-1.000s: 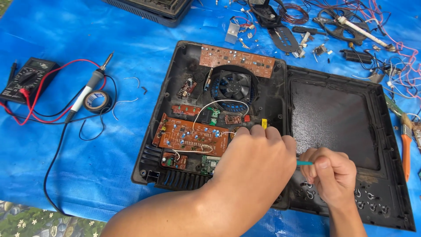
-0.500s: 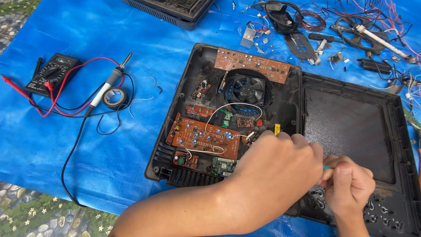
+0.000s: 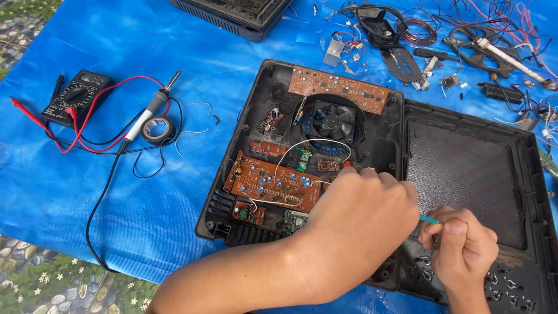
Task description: The person uses a test pen to probe various points on the circuit boards inside an open electronic device. They move the pen across different components and wires, checking for continuity or voltage while the device remains open on a blue work surface.
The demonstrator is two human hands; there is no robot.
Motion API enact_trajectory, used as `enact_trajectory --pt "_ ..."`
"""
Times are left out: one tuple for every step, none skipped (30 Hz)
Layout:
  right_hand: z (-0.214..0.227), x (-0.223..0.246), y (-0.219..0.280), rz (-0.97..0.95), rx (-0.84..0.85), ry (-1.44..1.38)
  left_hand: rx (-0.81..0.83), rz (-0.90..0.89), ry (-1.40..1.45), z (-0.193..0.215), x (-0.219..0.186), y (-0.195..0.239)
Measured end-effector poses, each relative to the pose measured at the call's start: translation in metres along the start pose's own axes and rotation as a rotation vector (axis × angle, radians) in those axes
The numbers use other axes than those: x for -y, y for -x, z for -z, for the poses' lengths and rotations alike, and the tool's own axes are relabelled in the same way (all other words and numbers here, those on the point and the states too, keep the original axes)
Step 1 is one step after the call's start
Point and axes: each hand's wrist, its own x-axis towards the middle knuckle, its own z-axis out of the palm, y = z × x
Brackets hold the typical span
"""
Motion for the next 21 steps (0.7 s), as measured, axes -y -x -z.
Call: enact_trajectory --pt "0.0 -0.003 0.002 -0.031 -0.02 0.004 0.007 0.004 0.015 -0.002 0.0 0.0" --pt "0.003 -0.004 0.003 -0.03 -0.021 0.005 0.006 0.003 0.015 0.001 0.0 -0.001" --pt "0.003 -0.005 0.005 -0.064 -0.049 0.03 0.005 -0.005 0.004 0.003 0.001 0.0" --pt "0.003 -0.005 0.006 -0.099 -0.077 0.056 0.004 -0.014 -0.007 0.006 0.002 0.002" --pt "0.003 -0.006 0.005 -0.095 -0.07 0.044 0.007 -0.003 -0.015 0.004 0.002 0.001" --pt "0.003 -0.007 0.004 -0.093 -0.048 0.032 -0.011 -0.003 -0.016 0.002 0.002 0.001" --pt "0.007 -0.007 0.003 -0.093 -0.028 0.03 -0.032 -0.01 -0.009 0.001 0.001 -0.001" --pt "0.007 -0.008 0.004 -0.091 -0.024 0.027 -0.032 -0.006 -0.01 -0.001 0.001 0.0" --pt "0.009 -0.009 0.005 -0.107 -0.011 0.07 -0.026 -0.006 -0.001 -0.002 0.001 -0.001" --pt "0.012 -0.011 0.005 -0.123 0.003 0.113 -0.019 -0.006 0.008 -0.003 0.001 -0.003" --pt "0.011 -0.012 0.006 -0.119 0.001 0.112 -0.022 -0.006 0.004 -0.004 0.002 -0.003" --pt "0.011 -0.015 0.007 -0.127 -0.007 0.117 -0.026 -0.011 0.009 -0.005 0.002 -0.004" --pt "0.011 -0.017 0.008 -0.138 -0.013 0.121 -0.028 -0.014 0.015 -0.006 0.002 -0.005" --pt "0.009 -0.015 0.006 -0.136 -0.012 0.119 -0.029 -0.013 0.013 -0.006 0.003 -0.005" --pt "0.008 -0.012 0.005 -0.127 -0.018 0.081 -0.014 -0.02 0.001 -0.006 0.003 -0.005" --pt "0.007 -0.01 0.003 -0.118 -0.024 0.043 0.0 -0.026 -0.011 -0.006 0.003 -0.006" --pt "0.006 -0.009 0.002 -0.114 -0.027 0.045 -0.005 -0.029 -0.013 -0.007 0.004 -0.007" --pt "0.006 -0.008 0.002 -0.163 -0.049 -0.05 0.0 -0.03 -0.011 -0.008 0.004 -0.007" --pt "0.006 -0.007 0.003 -0.214 -0.075 -0.142 0.005 -0.036 -0.008 -0.009 0.004 -0.007" --pt "0.006 -0.009 0.002 -0.212 -0.082 -0.137 0.0 -0.044 -0.008 -0.01 0.004 -0.007" --pt "0.007 -0.011 0.002 -0.215 -0.08 -0.16 -0.021 -0.036 -0.013 -0.011 0.004 -0.007"
